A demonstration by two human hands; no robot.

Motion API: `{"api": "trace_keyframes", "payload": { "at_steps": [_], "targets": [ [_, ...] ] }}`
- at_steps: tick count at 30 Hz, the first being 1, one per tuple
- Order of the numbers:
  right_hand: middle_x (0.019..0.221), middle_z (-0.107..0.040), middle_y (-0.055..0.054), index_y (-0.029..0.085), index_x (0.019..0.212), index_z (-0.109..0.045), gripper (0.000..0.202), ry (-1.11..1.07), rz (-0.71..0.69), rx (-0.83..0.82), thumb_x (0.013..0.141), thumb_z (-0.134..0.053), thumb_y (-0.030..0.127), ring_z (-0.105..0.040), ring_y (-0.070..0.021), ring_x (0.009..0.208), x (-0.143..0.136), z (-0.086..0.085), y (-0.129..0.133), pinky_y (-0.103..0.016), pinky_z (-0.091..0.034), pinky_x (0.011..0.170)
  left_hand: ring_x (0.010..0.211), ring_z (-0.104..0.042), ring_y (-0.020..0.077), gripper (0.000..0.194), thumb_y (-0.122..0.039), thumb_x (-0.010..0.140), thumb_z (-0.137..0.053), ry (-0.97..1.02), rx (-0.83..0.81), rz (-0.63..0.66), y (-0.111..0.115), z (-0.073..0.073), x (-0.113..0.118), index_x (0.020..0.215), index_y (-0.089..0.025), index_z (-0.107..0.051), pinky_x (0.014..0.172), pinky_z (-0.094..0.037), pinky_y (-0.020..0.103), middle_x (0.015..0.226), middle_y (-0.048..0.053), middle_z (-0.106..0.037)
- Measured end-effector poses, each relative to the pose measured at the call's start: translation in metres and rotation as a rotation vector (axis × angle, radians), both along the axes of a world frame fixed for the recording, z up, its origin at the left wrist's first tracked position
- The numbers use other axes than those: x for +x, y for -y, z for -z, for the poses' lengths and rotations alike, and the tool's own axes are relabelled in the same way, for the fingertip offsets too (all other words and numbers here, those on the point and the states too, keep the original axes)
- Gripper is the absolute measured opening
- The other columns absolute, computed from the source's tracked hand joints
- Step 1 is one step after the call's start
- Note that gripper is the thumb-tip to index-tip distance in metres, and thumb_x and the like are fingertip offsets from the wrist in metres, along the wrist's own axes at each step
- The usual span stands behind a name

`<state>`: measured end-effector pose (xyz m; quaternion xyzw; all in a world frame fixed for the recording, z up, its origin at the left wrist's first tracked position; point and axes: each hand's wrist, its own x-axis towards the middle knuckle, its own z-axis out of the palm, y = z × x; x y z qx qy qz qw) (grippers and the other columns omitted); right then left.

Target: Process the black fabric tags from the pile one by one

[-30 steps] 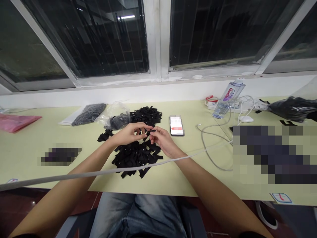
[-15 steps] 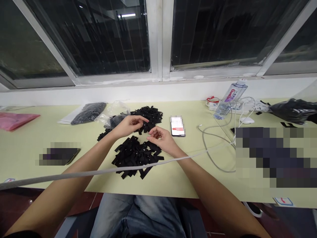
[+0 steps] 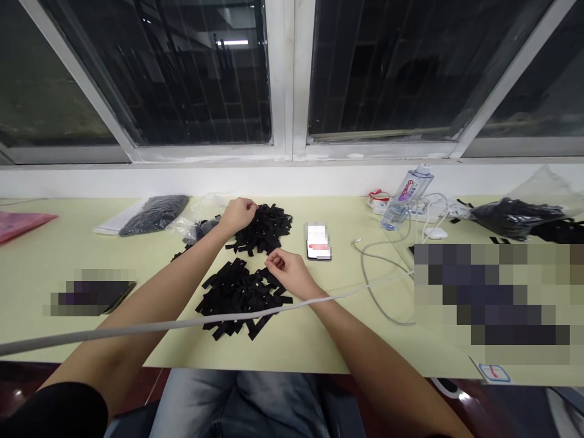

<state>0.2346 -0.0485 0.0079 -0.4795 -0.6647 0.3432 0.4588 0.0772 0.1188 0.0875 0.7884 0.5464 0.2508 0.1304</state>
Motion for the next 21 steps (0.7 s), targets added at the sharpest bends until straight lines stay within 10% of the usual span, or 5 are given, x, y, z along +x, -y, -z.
{"api": "trace_keyframes", "payload": {
  "at_steps": [7,14,21],
  "targets": [
    [0.080,-0.064,-0.001,0.020,0.088,-0.064,0.019,-0.021,0.007,0.016,0.090,-0.058,0.038,-0.055,-0.0126,0.069,0.003,0.003,-0.003,-0.026,-0.045,0.066,0.114,-0.063,0.0262,0.047,-0.031,0.095,-0.038,-0.169,0.226,0.150,0.056,-0.007,-0.030,0.132,-0.017,-0.063,0.100,-0.047,0.036,0.130,0.011,-0.065],
    [0.077,-0.063,0.000,0.020,0.087,-0.064,0.020,-0.027,0.018,-0.002,0.089,-0.059,0.039,-0.054,-0.0128,0.067,0.004,0.009,-0.007,-0.026,-0.044,0.063,0.093,-0.068,0.0278,0.041,-0.047,0.089,-0.052,-0.273,-0.083,0.164,0.113,0.047,-0.096,0.108,-0.018,-0.074,0.082,-0.051,0.034,0.108,0.012,-0.072],
    [0.078,-0.064,-0.001,0.020,0.088,-0.064,0.022,0.019,0.007,0.018,0.091,-0.057,0.041,-0.056,-0.0137,0.069,0.003,0.007,-0.002,-0.027,-0.045,0.066,0.085,-0.066,0.0260,0.028,-0.037,0.085,-0.057,-0.235,-0.055,0.191,0.107,0.064,-0.084,0.093,-0.020,-0.077,0.080,-0.048,0.034,0.098,0.011,-0.070]
  ]
}}
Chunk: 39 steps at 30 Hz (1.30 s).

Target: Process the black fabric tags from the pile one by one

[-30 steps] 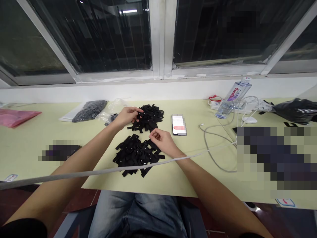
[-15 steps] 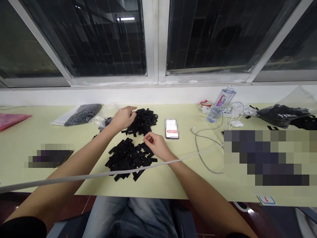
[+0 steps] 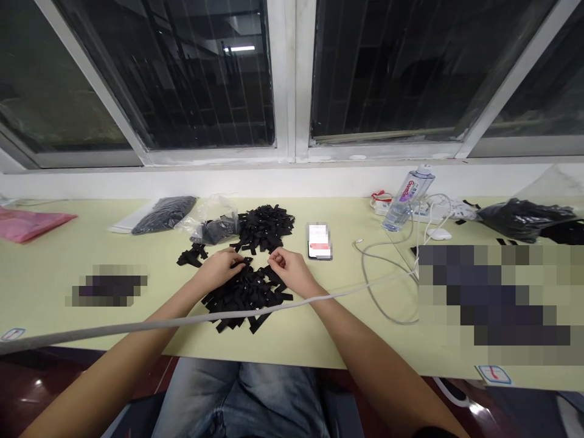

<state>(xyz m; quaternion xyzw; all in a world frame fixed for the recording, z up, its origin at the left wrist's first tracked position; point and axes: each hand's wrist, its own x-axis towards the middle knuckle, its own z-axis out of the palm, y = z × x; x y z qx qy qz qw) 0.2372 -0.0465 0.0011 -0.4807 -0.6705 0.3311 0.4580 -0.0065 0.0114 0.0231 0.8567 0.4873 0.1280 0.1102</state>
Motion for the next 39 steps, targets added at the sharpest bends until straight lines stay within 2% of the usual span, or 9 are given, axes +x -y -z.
{"api": "trace_keyframes", "payload": {
  "at_steps": [4,9,13,18,22,26,31,35,39],
  "targets": [
    [0.079,-0.064,-0.001,0.020,0.091,-0.064,0.022,0.003,0.018,-0.003,0.091,-0.057,0.041,-0.057,-0.0142,0.072,0.002,0.002,-0.002,-0.026,-0.045,0.066,0.084,-0.065,0.0258,0.020,-0.029,0.082,-0.059,0.021,-0.034,0.014,0.002,-0.006,0.008,0.085,-0.021,-0.077,0.073,-0.047,0.032,0.095,0.010,-0.072],
    [0.080,-0.064,-0.001,0.020,0.090,-0.064,0.022,0.020,0.019,-0.007,0.091,-0.057,0.041,-0.057,-0.0140,0.072,0.004,0.004,-0.004,-0.026,-0.045,0.067,0.081,-0.066,0.0254,0.024,-0.030,0.085,-0.053,0.016,-0.029,0.084,0.010,-0.011,0.009,0.084,-0.022,-0.076,0.072,-0.046,0.031,0.090,0.009,-0.074],
    [0.080,-0.065,-0.002,0.019,0.088,-0.064,0.024,0.025,0.023,-0.015,0.091,-0.057,0.042,-0.058,-0.0135,0.071,0.002,0.006,-0.004,-0.026,-0.046,0.067,0.079,-0.066,0.0249,0.026,-0.030,0.086,-0.050,0.068,-0.039,0.084,0.010,-0.017,0.007,0.081,-0.021,-0.074,0.071,-0.046,0.032,0.087,0.008,-0.074],
    [0.081,-0.065,-0.002,0.020,0.089,-0.064,0.022,0.016,0.010,-0.014,0.091,-0.058,0.041,-0.058,-0.0136,0.072,0.001,0.008,-0.005,-0.026,-0.046,0.067,0.077,-0.066,0.0224,0.027,-0.037,0.087,-0.054,0.320,-0.099,0.020,0.004,-0.026,0.005,0.084,-0.020,-0.074,0.070,-0.047,0.030,0.088,0.007,-0.075],
    [0.081,-0.065,-0.002,0.020,0.091,-0.064,0.023,0.004,0.017,0.002,0.092,-0.057,0.042,-0.057,-0.0138,0.072,-0.001,0.005,-0.005,-0.026,-0.046,0.067,0.076,-0.066,0.0208,0.033,-0.047,0.085,-0.061,0.614,-0.274,-0.024,0.002,-0.033,0.013,0.084,-0.017,-0.074,0.069,-0.049,0.029,0.081,0.007,-0.073],
    [0.085,-0.067,-0.003,0.020,0.094,-0.065,0.028,-0.019,0.007,0.010,0.092,-0.056,0.046,-0.058,-0.0144,0.075,-0.005,-0.001,-0.001,-0.026,-0.046,0.069,0.073,-0.066,0.0180,0.038,-0.049,0.076,-0.074,0.892,-0.430,0.015,0.004,-0.026,0.033,0.092,-0.014,-0.072,0.073,-0.052,0.031,0.081,0.007,-0.072],
    [0.087,-0.067,-0.003,0.019,0.095,-0.066,0.032,-0.039,-0.065,-0.031,0.090,-0.060,0.050,-0.058,-0.0147,0.076,-0.015,-0.005,0.004,-0.026,-0.047,0.071,0.081,-0.070,0.0197,0.044,-0.043,0.066,-0.084,1.175,-0.488,-0.081,0.010,-0.005,0.057,0.095,-0.014,-0.069,0.078,-0.054,0.032,0.086,0.009,-0.074],
    [0.077,-0.060,-0.001,0.019,0.089,-0.065,0.030,-0.051,-0.066,-0.019,0.088,-0.061,0.049,-0.054,-0.0147,0.072,-0.023,-0.003,0.006,-0.027,-0.045,0.070,0.083,-0.070,0.0193,0.043,-0.042,0.066,-0.085,1.226,-0.524,-0.043,0.017,0.001,0.062,0.095,-0.014,-0.069,0.076,-0.054,0.030,0.089,0.008,-0.074],
    [0.076,-0.058,0.000,0.020,0.085,-0.061,0.032,-0.094,-0.060,-0.009,0.088,-0.060,0.052,-0.052,-0.0145,0.070,-0.022,-0.004,0.006,-0.026,-0.044,0.067,0.078,-0.067,0.0168,0.043,-0.048,0.076,-0.076,1.148,-0.440,-0.028,0.020,-0.001,0.054,0.103,-0.015,-0.070,0.072,-0.053,0.029,0.098,0.009,-0.074]
  ]
}}
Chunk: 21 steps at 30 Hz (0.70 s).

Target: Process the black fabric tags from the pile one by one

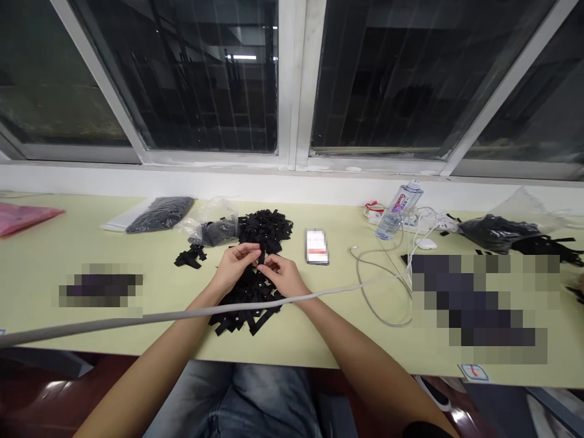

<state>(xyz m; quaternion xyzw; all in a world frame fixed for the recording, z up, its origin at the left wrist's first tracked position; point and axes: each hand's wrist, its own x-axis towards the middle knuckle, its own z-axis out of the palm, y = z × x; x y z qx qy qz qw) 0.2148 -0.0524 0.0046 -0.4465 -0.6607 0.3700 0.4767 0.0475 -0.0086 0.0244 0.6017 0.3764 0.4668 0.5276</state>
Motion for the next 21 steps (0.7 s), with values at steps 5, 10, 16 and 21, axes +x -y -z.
{"api": "trace_keyframes", "payload": {
  "at_steps": [5,10,16,21],
  "targets": [
    [0.073,-0.056,0.000,0.020,0.081,-0.055,0.036,0.032,0.085,-0.001,0.091,-0.055,0.055,-0.050,-0.0146,0.067,0.006,-0.002,-0.002,-0.026,-0.042,0.064,0.079,-0.065,0.0184,0.039,-0.049,0.088,-0.060,-0.282,0.157,-0.057,-0.002,0.000,-0.018,0.107,-0.017,-0.072,0.073,-0.050,0.029,0.099,0.008,-0.074],
    [0.077,-0.060,-0.001,0.020,0.081,-0.057,0.033,0.077,0.125,0.036,0.091,-0.055,0.051,-0.053,-0.0154,0.071,0.008,-0.001,-0.002,-0.027,-0.044,0.070,0.076,-0.065,0.0200,0.036,-0.046,0.094,-0.047,-0.555,0.333,-0.406,-0.008,0.006,-0.036,0.099,-0.019,-0.071,0.075,-0.047,0.029,0.083,0.005,-0.073],
    [0.081,-0.066,-0.003,0.019,0.085,-0.064,0.031,0.051,0.141,0.000,0.091,-0.053,0.047,-0.058,-0.0166,0.075,0.011,0.005,-0.007,-0.027,-0.045,0.068,0.074,-0.065,0.0261,0.041,-0.052,0.092,-0.047,-0.852,0.217,-0.448,-0.016,0.014,-0.043,0.079,-0.021,-0.071,0.068,-0.042,0.031,0.073,0.009,-0.071],
    [0.080,-0.067,-0.004,0.018,0.086,-0.067,0.030,0.001,0.142,-0.046,0.087,-0.058,0.046,-0.059,-0.0155,0.073,0.012,0.010,-0.011,-0.026,-0.047,0.068,0.072,-0.065,0.0247,0.043,-0.052,0.093,-0.046,-0.784,0.234,-0.282,-0.017,0.015,-0.038,0.081,-0.020,-0.073,0.068,-0.044,0.030,0.073,0.008,-0.072]
  ]
}}
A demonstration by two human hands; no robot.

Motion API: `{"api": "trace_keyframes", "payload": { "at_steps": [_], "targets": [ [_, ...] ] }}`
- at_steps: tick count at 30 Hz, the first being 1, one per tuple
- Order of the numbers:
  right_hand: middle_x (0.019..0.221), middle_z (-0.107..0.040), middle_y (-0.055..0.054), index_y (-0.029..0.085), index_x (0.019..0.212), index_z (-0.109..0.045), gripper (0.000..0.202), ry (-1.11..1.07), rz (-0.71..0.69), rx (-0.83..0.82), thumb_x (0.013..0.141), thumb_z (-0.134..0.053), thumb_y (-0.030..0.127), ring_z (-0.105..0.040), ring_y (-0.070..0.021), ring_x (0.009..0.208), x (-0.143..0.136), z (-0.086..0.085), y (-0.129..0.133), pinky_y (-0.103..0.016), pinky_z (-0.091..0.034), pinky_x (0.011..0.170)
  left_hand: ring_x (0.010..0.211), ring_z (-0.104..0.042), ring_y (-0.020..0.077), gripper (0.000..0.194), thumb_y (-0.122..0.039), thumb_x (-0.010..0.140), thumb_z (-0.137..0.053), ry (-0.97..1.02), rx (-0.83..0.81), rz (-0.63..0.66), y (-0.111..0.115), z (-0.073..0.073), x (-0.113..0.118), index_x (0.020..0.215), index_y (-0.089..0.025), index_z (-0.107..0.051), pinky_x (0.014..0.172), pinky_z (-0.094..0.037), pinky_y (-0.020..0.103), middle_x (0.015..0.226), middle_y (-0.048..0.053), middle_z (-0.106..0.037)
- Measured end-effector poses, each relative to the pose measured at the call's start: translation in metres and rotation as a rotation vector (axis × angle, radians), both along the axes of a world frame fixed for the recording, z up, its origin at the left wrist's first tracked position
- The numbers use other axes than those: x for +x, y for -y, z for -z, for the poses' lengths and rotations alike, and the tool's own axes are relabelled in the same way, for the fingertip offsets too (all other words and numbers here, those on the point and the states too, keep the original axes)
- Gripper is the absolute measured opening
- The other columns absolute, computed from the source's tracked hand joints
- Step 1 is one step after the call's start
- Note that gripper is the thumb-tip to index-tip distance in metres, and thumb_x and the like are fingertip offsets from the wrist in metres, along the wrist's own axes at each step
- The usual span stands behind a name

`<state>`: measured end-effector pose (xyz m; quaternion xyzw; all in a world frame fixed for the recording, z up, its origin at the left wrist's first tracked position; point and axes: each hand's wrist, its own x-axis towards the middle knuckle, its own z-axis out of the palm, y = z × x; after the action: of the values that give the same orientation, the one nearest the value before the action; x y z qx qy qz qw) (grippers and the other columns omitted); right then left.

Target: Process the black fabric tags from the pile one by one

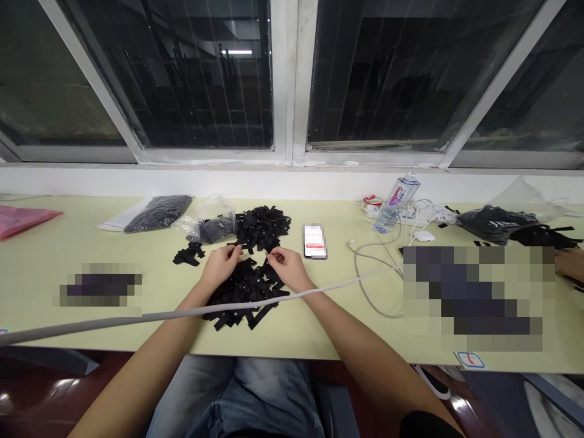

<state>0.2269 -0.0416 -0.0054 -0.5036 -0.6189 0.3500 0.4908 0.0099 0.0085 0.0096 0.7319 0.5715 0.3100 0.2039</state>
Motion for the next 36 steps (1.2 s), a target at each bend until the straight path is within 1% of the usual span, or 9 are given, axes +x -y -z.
{"api": "trace_keyframes", "payload": {
  "at_steps": [6,11,14,17,21,24,28,32,36],
  "targets": [
    [0.075,-0.066,-0.003,0.018,0.080,-0.066,0.031,-0.112,0.077,0.011,0.083,-0.063,0.048,-0.058,-0.0146,0.067,0.006,-0.004,-0.005,-0.025,-0.047,0.064,0.068,-0.064,0.0206,0.043,-0.052,0.095,-0.045,0.026,-0.016,0.262,0.006,-0.001,0.008,0.086,-0.020,-0.072,0.068,-0.045,0.029,0.079,0.004,-0.074],
    [0.071,-0.063,-0.003,0.018,0.077,-0.065,0.030,-0.243,0.194,0.023,0.082,-0.066,0.048,-0.058,-0.0153,0.066,0.015,-0.008,-0.012,-0.026,-0.048,0.062,0.066,-0.059,0.0171,0.039,-0.048,0.096,-0.047,0.023,0.044,0.275,0.008,-0.004,0.009,0.083,-0.020,-0.071,0.065,-0.042,0.028,0.080,0.002,-0.071],
    [0.072,-0.065,-0.003,0.019,0.077,-0.066,0.029,-0.217,0.136,-0.010,0.082,-0.066,0.047,-0.058,-0.0148,0.064,0.009,-0.006,-0.009,-0.025,-0.047,0.061,0.076,-0.061,0.0172,0.033,-0.045,0.095,-0.052,0.117,0.129,0.292,0.012,-0.009,0.012,0.093,-0.019,-0.072,0.065,-0.043,0.027,0.090,0.005,-0.070],
    [0.073,-0.066,-0.002,0.019,0.078,-0.067,0.026,-0.112,0.044,0.031,0.085,-0.063,0.044,-0.059,-0.0148,0.068,-0.003,-0.007,-0.001,-0.025,-0.046,0.064,0.081,-0.061,0.0171,0.028,-0.040,0.094,-0.056,0.202,0.145,0.405,0.017,-0.010,0.017,0.106,-0.020,-0.072,0.064,-0.045,0.026,0.095,0.006,-0.068],
    [0.074,-0.068,-0.001,0.019,0.076,-0.067,0.025,-0.048,-0.004,0.031,0.086,-0.061,0.040,-0.062,-0.0147,0.071,-0.011,-0.010,0.008,-0.024,-0.046,0.067,0.078,-0.060,0.0164,0.020,-0.032,0.090,-0.060,0.221,0.158,0.533,0.022,-0.006,0.022,0.100,-0.018,-0.072,0.068,-0.047,0.027,0.085,0.005,-0.066],
    [0.073,-0.068,-0.001,0.018,0.075,-0.067,0.024,-0.042,0.003,0.001,0.085,-0.062,0.039,-0.062,-0.0147,0.070,-0.010,-0.009,0.008,-0.024,-0.046,0.066,0.077,-0.060,0.0161,0.018,-0.030,0.090,-0.060,0.212,0.169,0.542,0.023,-0.004,0.022,0.097,-0.018,-0.072,0.068,-0.048,0.026,0.084,0.005,-0.066],
    [0.075,-0.069,-0.001,0.018,0.078,-0.069,0.024,-0.017,0.041,0.021,0.085,-0.062,0.039,-0.062,-0.0147,0.071,-0.009,-0.007,0.006,-0.024,-0.046,0.065,0.080,-0.062,0.0172,0.024,-0.034,0.093,-0.058,0.217,0.141,0.512,0.025,-0.006,0.023,0.104,-0.018,-0.073,0.062,-0.047,0.025,0.093,0.007,-0.068],
    [0.079,-0.073,-0.002,0.019,0.084,-0.074,0.024,0.072,0.030,0.055,0.089,-0.059,0.037,-0.066,-0.0164,0.074,-0.008,-0.007,0.007,-0.025,-0.047,0.068,0.084,-0.064,0.0183,0.026,-0.039,0.090,-0.064,0.273,0.159,0.449,0.027,-0.007,0.025,0.105,-0.019,-0.074,0.069,-0.051,0.028,0.095,0.007,-0.070],
    [0.085,-0.076,-0.005,0.019,0.090,-0.078,0.028,0.088,0.005,0.003,0.090,-0.059,0.040,-0.070,-0.0202,0.080,-0.007,-0.007,0.006,-0.027,-0.050,0.070,0.086,-0.065,0.0188,0.025,-0.038,0.091,-0.063,0.299,0.132,0.461,0.027,-0.006,0.026,0.104,-0.021,-0.075,0.071,-0.052,0.029,0.096,0.007,-0.070]
  ]
}}
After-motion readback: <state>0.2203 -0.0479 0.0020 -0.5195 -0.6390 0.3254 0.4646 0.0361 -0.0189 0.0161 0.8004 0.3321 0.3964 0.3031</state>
